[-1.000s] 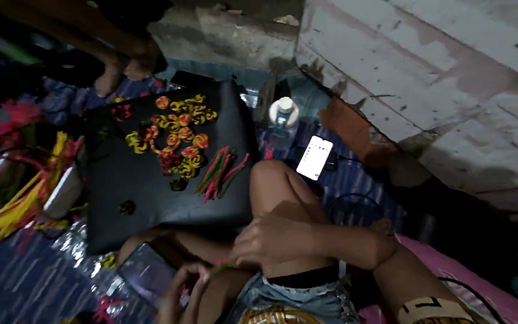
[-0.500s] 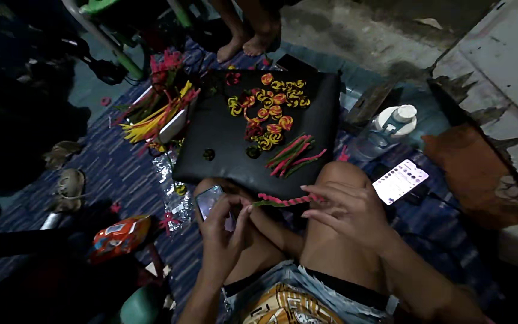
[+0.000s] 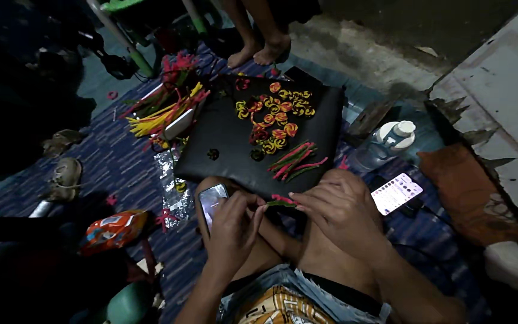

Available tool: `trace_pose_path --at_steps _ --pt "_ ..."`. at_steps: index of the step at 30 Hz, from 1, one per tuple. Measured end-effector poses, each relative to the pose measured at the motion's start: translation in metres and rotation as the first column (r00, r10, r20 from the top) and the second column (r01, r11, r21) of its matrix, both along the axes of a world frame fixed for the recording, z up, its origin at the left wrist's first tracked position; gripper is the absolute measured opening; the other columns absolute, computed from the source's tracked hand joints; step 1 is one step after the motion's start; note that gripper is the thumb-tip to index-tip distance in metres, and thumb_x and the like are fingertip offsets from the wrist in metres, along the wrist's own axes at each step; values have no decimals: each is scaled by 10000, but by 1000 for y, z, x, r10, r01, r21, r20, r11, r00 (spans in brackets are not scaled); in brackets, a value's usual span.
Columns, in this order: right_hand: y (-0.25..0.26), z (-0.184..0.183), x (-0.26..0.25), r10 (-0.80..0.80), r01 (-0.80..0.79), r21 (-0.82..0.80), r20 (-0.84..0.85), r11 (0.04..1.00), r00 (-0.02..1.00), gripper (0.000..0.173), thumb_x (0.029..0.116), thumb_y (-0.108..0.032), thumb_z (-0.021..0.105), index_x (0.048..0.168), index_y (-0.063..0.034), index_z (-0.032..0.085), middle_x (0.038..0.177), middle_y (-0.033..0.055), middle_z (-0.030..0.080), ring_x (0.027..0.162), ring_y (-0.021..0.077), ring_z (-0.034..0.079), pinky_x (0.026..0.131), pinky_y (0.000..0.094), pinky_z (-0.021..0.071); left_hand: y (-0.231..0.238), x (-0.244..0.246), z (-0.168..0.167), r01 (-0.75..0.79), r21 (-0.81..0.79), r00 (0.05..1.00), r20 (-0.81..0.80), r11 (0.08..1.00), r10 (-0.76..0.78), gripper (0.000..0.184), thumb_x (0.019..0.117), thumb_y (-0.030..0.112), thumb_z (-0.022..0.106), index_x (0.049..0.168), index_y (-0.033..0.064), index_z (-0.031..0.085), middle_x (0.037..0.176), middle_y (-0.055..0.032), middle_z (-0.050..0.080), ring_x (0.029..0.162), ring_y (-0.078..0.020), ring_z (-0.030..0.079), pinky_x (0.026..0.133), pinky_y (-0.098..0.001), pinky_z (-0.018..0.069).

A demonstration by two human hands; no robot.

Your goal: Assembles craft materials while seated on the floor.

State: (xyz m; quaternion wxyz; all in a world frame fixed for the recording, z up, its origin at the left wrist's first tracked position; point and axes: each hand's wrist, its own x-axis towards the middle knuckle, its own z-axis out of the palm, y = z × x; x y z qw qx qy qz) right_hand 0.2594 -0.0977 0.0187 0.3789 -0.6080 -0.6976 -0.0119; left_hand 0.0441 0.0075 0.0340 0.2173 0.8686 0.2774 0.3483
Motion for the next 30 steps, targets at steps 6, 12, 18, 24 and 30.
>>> trace_pose_path --at_steps 6,12,18,24,30 --pt "2 -6 -5 145 -149 6 -275 989 950 226 1040 -147 561 1052 -21 748 950 99 723 880 103 681 838 160 537 -4 -1 2 3 -36 1000 5 999 -3 199 987 290 614 996 104 684 981 -30 715 933 -113 644 809 -310 479" --pt "1 -10 -6 168 -173 -11 -175 985 970 225 1036 -172 573 1024 -25 742 918 105 720 871 168 691 824 224 557 -4 10 16 86 160 988 -138 983 -64 257 1021 260 597 1184 134 751 1159 -71 740 1075 -202 678 917 -416 481" --pt "1 -10 -3 148 -141 58 -127 988 981 216 1027 -168 594 991 -37 761 868 89 723 831 166 682 797 217 549 -1 21 17 165 246 960 -264 955 -97 179 988 232 623 957 166 787 918 -7 747 905 -188 681 846 -409 445" --pt "-3 -10 -1 130 -116 118 -116 986 985 188 1011 -128 608 968 -26 759 842 93 728 809 141 698 790 189 553 -9 18 10 114 170 960 -273 979 -64 181 973 246 627 914 125 748 835 -26 732 782 -181 672 806 -398 450" --pt "-8 -10 3 244 -219 118 -276 968 930 190 1014 -119 615 965 1 754 828 102 718 782 97 678 771 151 533 -12 12 3 123 158 976 -198 980 -91 177 986 262 619 921 126 712 807 -24 698 781 -163 630 804 -370 406"
